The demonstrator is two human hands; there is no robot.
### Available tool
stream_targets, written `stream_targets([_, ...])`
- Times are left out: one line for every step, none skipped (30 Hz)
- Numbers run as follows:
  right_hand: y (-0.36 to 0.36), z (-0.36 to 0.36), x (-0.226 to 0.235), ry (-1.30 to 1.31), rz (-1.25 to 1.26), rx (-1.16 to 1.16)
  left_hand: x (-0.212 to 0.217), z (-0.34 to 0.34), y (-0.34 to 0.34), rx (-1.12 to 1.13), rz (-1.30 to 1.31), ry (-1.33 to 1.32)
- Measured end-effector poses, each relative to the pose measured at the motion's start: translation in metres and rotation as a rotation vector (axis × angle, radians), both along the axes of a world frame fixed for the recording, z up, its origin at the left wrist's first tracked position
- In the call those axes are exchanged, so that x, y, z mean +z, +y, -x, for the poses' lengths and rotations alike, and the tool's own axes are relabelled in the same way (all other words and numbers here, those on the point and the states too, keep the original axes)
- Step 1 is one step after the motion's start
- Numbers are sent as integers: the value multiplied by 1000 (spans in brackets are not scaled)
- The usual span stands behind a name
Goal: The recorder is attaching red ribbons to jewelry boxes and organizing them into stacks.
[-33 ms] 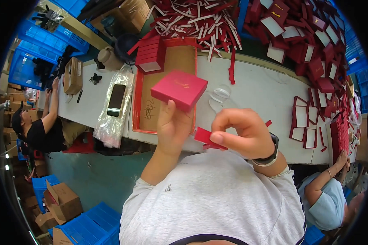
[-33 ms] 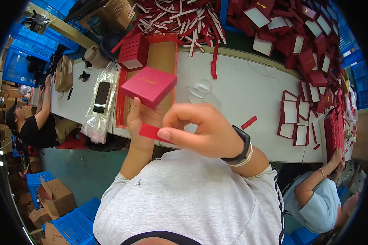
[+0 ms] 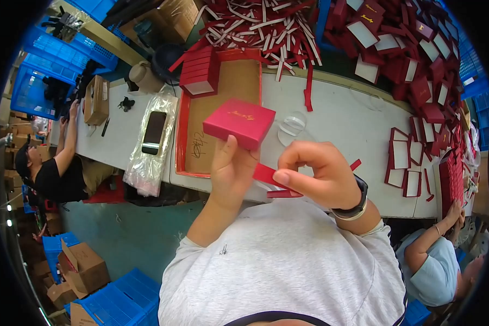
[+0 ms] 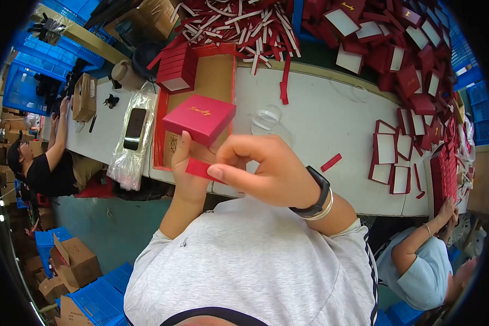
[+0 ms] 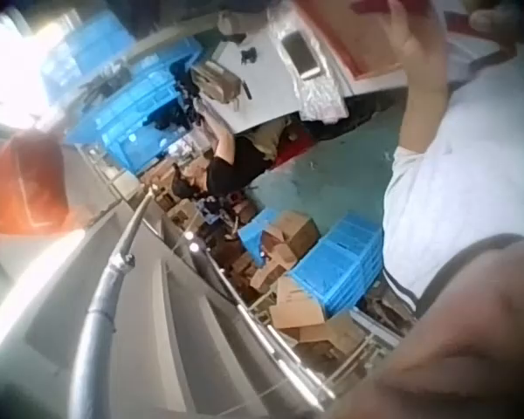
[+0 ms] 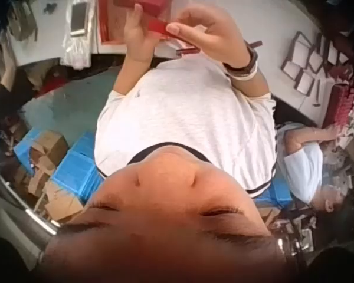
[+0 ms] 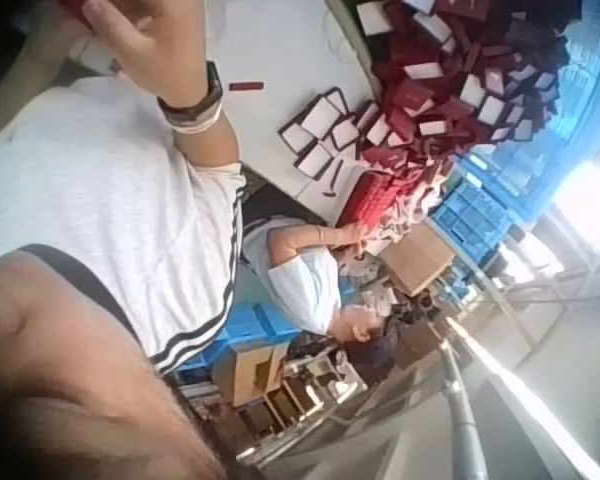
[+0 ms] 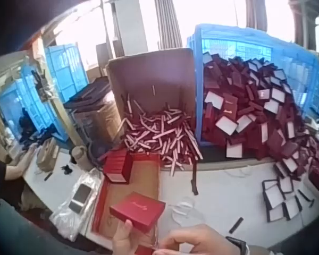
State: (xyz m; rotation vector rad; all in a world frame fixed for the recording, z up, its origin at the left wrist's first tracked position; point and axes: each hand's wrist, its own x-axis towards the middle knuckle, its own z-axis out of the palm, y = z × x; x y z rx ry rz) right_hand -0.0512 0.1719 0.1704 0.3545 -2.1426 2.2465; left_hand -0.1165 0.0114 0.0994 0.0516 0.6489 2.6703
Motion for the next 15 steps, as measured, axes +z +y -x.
stream_targets([-1, 2, -1, -7, -1, -3, 2, -5, 3, -43, 137, 12])
stream_targets([-2, 5, -2, -98, -55, -12, 5, -7, 3, -45, 137, 6])
stream_targets([-3, 7, -3, -188, -110, -20, 9, -8, 3, -54, 176, 63])
stream_targets([-6, 8, -5, -191, -112, -16, 12, -9, 3, -58, 214, 122])
stream_targets([-8, 9, -9, -148, -139, -83, 13, -10, 3, -54, 213, 119])
stream_targets([-10, 10, -11, -104, -166, -148, 13, -12, 2, -28, 212, 157])
stream_targets([-10, 10, -11, -105, -167, -145, 13, -13, 1, -3, 212, 194])
stream_targets([-11, 11, -11, -59, -205, -159, 12, -14, -1, 1, 211, 192])
stream_targets([-11, 11, -10, -13, -242, -173, 10, -13, -3, 46, 273, 278])
stream_targets([-12, 11, -11, -17, -243, -172, 7, -14, -6, 88, 335, 362])
stream_targets([-14, 11, -11, 15, -293, -185, 7, -15, -7, 87, 335, 358])
stream_targets([-15, 11, -11, 46, -344, -198, 8, -16, -9, 112, 358, 385])
stream_targets([-16, 12, -11, 43, -345, -199, 9, -16, -10, 136, 380, 414])
stream_targets([-17, 12, -12, 44, -363, -208, 8, -17, -11, 134, 378, 411])
stream_targets([-18, 12, -12, 45, -380, -217, 7, -17, -13, 132, 406, 450])
